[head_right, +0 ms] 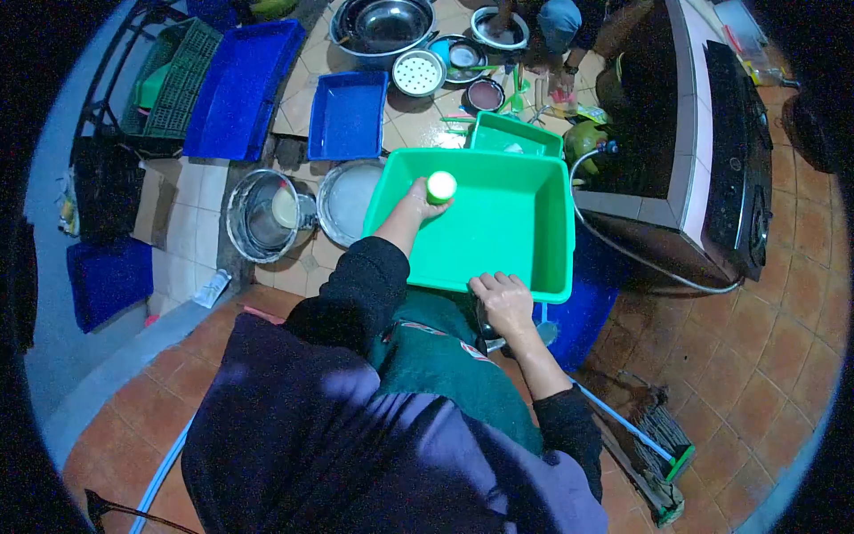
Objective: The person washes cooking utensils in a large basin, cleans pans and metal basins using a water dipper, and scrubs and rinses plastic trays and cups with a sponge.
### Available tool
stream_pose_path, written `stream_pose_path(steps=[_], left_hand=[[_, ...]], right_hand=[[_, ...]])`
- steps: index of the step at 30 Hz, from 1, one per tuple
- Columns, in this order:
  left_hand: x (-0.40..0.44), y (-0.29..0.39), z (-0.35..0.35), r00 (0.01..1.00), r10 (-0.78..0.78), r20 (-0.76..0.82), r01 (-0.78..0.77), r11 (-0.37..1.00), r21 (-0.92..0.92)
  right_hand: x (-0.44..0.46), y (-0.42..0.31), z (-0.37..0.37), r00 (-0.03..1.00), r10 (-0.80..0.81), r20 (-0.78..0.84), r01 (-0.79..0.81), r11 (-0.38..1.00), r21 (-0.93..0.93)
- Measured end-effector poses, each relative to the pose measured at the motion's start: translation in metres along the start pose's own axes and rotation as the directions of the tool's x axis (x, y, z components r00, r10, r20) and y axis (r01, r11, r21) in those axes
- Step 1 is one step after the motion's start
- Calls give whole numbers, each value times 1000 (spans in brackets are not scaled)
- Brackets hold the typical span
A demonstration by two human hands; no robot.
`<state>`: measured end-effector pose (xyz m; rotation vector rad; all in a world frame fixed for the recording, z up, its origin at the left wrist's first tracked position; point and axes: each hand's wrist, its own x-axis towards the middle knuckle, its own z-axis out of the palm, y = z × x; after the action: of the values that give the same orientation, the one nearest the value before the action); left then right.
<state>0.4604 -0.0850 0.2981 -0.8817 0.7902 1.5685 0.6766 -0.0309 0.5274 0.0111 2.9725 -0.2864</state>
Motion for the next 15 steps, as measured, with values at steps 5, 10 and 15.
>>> stream_pose_path(steps=[5, 10, 15], left_hand=[[10, 18, -23, 952, -149, -268, 52, 940, -338], [-24, 12, -22, 977, -48, -208, -61, 872, -486], [-28, 16, -25, 954, 65, -293, -149, 950, -276]], right_hand=[[-1, 0, 2, 1000, 6, 22, -6, 1000, -28], [6, -6, 6, 998, -29, 50, 31, 999, -28], [22, -6, 10, 998, -44, 50, 46, 998, -53]])
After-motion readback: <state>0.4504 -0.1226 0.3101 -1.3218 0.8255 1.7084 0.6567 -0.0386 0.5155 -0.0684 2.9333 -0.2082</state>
